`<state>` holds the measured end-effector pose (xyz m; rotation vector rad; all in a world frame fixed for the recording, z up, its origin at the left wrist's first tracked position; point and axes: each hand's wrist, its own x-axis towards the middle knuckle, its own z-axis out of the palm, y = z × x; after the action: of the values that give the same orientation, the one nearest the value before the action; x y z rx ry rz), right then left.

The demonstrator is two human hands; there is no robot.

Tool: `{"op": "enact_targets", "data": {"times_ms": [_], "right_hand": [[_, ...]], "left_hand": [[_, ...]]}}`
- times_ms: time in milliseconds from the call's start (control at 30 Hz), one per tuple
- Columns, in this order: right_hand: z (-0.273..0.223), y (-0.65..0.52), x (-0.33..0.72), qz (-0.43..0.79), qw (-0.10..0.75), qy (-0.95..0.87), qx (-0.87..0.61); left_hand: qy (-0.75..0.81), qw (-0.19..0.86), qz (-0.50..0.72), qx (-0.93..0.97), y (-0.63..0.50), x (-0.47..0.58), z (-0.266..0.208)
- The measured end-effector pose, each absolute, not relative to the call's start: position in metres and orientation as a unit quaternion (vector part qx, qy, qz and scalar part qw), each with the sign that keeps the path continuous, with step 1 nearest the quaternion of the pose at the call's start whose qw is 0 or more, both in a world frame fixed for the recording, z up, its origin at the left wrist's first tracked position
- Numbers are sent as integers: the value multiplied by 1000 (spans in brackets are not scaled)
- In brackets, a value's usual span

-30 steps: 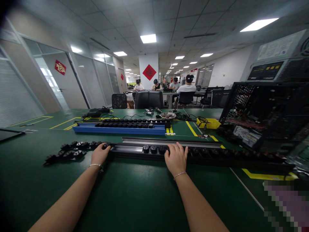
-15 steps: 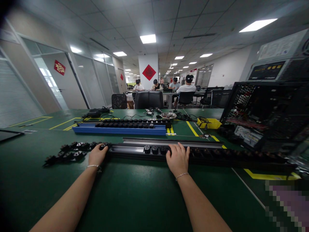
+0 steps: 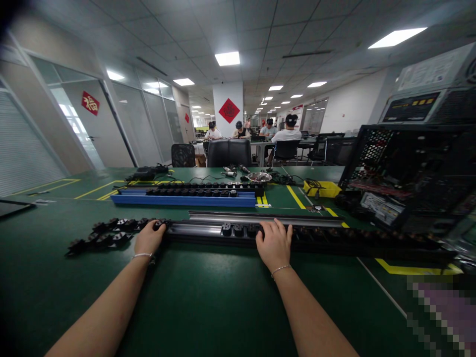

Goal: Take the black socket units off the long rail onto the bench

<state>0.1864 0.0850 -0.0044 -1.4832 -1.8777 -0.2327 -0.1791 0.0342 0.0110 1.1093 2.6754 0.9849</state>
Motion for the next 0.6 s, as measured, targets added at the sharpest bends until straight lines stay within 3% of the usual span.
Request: {"op": "enact_targets", "data": {"times_ms": [600], "right_hand": [[-4, 85, 186, -89, 355, -731, -576]], "left_hand": [[888, 39, 332, 316, 30, -198, 4]]}}
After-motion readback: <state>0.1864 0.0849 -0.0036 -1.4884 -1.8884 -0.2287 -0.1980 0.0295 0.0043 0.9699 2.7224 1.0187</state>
